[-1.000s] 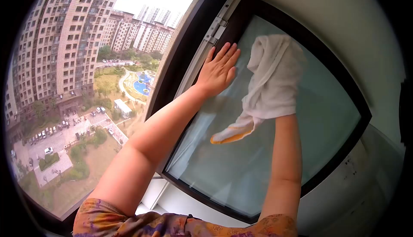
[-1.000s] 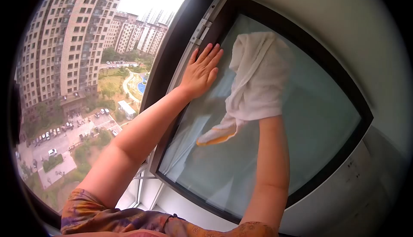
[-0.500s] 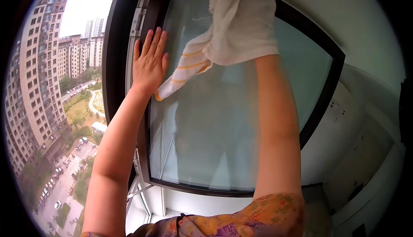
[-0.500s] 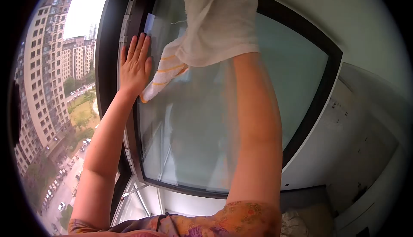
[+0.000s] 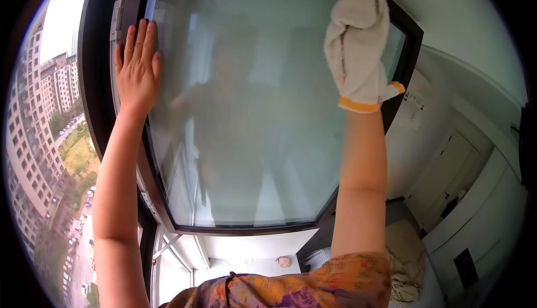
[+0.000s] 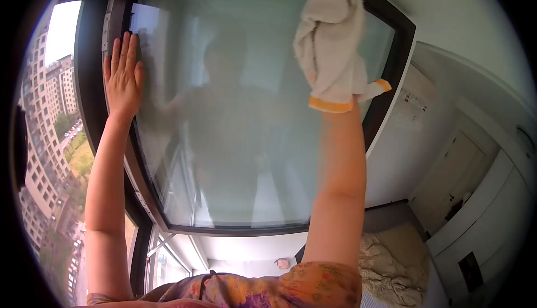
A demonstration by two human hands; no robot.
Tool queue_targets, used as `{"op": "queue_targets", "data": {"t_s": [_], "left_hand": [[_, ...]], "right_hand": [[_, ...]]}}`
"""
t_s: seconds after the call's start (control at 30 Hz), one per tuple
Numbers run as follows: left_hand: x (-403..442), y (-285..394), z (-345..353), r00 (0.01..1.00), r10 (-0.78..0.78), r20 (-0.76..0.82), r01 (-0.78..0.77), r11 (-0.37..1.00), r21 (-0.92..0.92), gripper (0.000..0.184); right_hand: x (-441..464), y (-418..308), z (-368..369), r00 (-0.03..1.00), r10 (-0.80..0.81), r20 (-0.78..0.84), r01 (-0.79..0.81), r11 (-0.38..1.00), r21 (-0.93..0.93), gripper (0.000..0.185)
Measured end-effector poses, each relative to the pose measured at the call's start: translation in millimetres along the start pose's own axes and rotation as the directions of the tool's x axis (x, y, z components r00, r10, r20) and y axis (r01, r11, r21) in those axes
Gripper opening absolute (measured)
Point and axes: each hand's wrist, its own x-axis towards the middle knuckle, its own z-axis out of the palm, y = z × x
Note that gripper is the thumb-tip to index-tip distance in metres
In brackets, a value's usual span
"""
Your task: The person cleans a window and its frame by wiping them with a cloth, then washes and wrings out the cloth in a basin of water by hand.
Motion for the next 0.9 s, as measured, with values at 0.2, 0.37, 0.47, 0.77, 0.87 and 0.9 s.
{"op": "queue_targets", "data": {"t_s": [0.2, 0.37, 0.47, 0.77, 0.87, 0.9], "left_hand": [[-0.5, -8.0, 2.7, 0.999, 0.033, -0.004, -0.033, 0.999, -0.003, 0.052], [-0.6, -10.8, 5.6, 0.995, 0.068, -0.071, -0.071, 0.996, -0.049, 0.051], [0.1, -14.2, 11.8, 0.989, 0.09, -0.121, -0.097, 0.994, -0.057, 0.05], [3.8, -7.0, -10.4, 0.985, 0.084, 0.149, -0.085, 0.996, -0.004, 0.062], [0.8, -22.4, 15.4, 0.976, 0.17, -0.139, -0.152, 0.98, 0.131, 0.05], [1.2, -18.2, 11.1, 0.976, 0.174, -0.133, -0.156, 0.978, 0.136, 0.049]], "right_hand": [[-140.6, -75.8, 65.9, 0.893, 0.085, 0.443, 0.121, 0.901, -0.417, 0.04], [-101.7, -28.6, 20.0, 0.971, 0.005, 0.238, 0.122, 0.847, -0.517, 0.035], [-27.5, 2.5, -15.2, 0.973, -0.232, 0.002, 0.181, 0.751, -0.635, 0.033], [-117.0, 12.2, -19.6, 0.987, 0.151, 0.057, -0.068, 0.706, -0.705, 0.033], [-247.6, -22.5, 18.1, 0.839, 0.486, 0.246, -0.103, 0.585, -0.804, 0.03], [-288.2, -39.2, 31.0, 0.728, 0.608, 0.315, -0.098, 0.548, -0.831, 0.029]]}}
